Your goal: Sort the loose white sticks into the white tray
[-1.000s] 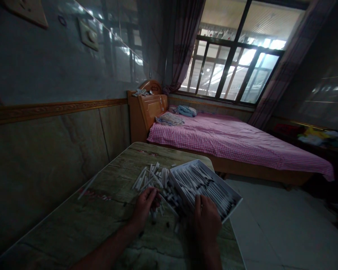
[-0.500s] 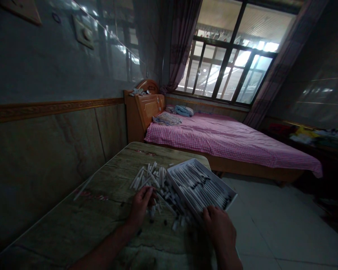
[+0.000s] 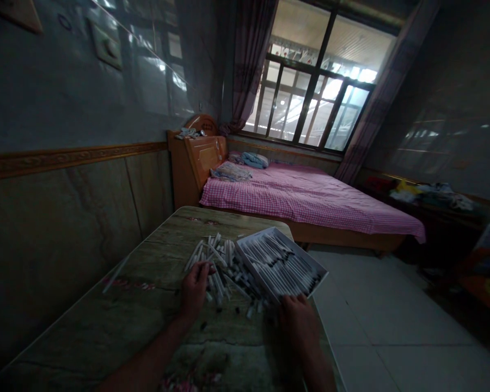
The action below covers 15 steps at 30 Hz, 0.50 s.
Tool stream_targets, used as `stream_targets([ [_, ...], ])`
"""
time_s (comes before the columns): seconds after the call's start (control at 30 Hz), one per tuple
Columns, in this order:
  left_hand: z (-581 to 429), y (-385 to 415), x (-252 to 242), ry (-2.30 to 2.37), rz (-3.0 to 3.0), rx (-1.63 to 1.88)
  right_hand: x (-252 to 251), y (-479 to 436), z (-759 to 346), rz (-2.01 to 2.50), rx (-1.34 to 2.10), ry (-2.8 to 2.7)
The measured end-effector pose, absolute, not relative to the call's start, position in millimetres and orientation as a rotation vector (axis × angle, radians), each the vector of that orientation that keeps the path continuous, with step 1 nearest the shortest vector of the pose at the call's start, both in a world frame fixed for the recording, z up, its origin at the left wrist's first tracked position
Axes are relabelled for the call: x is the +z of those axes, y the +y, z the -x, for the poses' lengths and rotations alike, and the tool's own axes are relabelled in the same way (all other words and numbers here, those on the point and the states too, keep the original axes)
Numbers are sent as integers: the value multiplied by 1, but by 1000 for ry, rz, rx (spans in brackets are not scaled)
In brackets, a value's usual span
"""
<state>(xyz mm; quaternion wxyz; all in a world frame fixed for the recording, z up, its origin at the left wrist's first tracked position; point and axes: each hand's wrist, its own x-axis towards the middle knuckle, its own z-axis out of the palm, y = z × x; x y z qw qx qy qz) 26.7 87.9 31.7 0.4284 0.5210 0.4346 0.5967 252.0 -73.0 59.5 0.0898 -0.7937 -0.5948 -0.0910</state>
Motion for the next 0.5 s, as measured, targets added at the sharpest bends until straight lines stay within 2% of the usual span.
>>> stream_targets([
  [0.2,-11,108,19,1388,-1698,1510,61,-65,-192,2404,-248,-1722],
  [0.4,7,115,19,1794,-1960,1134,42,-102,-163,2199,-249,-1580],
  [0.5,10,112,20,1803,-2052,943,25,-120,-144,2181,-47,-1601],
])
